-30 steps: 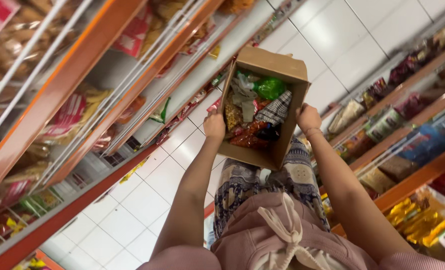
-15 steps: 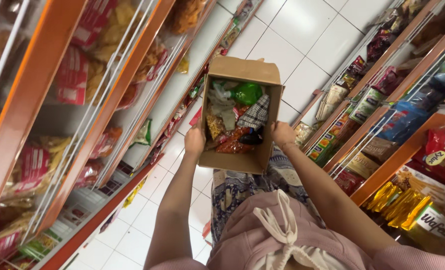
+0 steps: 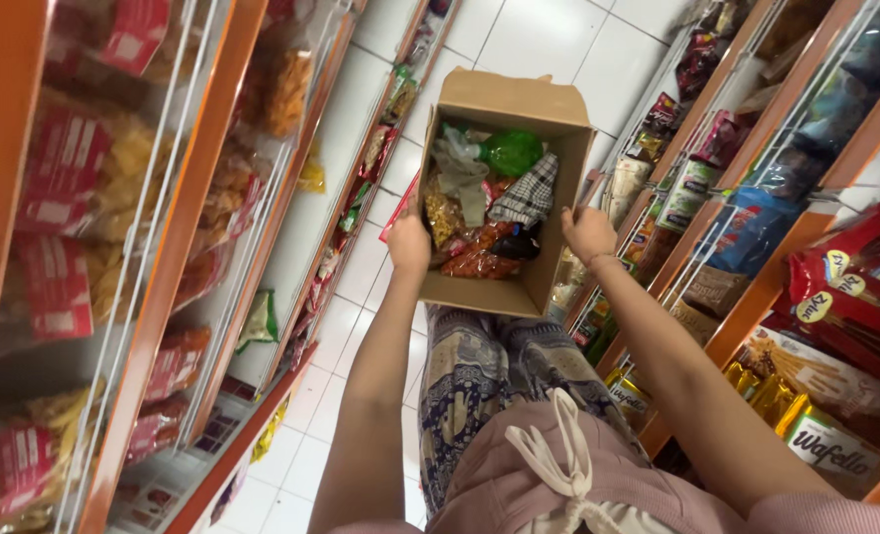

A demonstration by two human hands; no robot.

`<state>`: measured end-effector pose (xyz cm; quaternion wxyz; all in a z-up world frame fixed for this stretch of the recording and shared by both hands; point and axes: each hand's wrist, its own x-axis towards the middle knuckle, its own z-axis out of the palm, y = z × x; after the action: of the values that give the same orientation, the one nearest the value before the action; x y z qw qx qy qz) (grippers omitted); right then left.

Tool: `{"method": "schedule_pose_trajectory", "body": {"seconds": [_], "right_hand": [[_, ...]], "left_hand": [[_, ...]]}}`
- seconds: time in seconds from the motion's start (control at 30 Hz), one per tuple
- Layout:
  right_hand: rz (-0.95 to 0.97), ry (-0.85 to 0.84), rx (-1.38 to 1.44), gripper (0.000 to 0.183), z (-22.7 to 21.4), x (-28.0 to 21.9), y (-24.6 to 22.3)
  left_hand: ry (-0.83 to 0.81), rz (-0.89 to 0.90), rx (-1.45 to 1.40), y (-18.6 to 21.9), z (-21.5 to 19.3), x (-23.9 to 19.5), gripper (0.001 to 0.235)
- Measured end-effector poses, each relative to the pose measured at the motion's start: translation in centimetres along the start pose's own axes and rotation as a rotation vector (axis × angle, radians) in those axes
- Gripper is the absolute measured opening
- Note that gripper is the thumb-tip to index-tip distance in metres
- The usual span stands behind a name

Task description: The person sprays a cleaning solution onto a grocery store shelf and wipes it down with a cloth. They then use a second cloth to dry the shelf surface. Finally, the person picks up packaged snacks from a cardboard box and places them onto the cleaned shelf.

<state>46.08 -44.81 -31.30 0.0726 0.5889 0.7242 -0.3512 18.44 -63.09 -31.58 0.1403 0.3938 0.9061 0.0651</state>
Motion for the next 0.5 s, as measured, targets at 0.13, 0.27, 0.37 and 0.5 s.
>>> {"method": "schedule_pose_trajectory", "body": {"seconds": [0.13, 0.27, 0.37, 0.5], "right_hand": [[0.024, 0.044, -0.026, 0.045, -1.2, 2.2, 2.4], [0.143, 0.045, -0.085, 0.05, -1.5, 2.3, 4.4], [0.146, 0.099, -0.052, 0.053, -1.3, 1.7, 5.0], [0.237, 0.213, 0.131, 0.04, -0.9, 3.3, 4.2]], "left_hand": [[-0.071, 0.053, 0.104, 3.9, 1.0, 5.0, 0.057], [-0.117, 0.105, 0.204, 7.5, 1.3, 6.5, 0.086], [-0.283, 0.026, 0.152, 9.0, 1.8, 6.4, 0.089], [-0.206, 0.055, 0.175, 10.6, 3.0, 7.8, 0.093]]}}
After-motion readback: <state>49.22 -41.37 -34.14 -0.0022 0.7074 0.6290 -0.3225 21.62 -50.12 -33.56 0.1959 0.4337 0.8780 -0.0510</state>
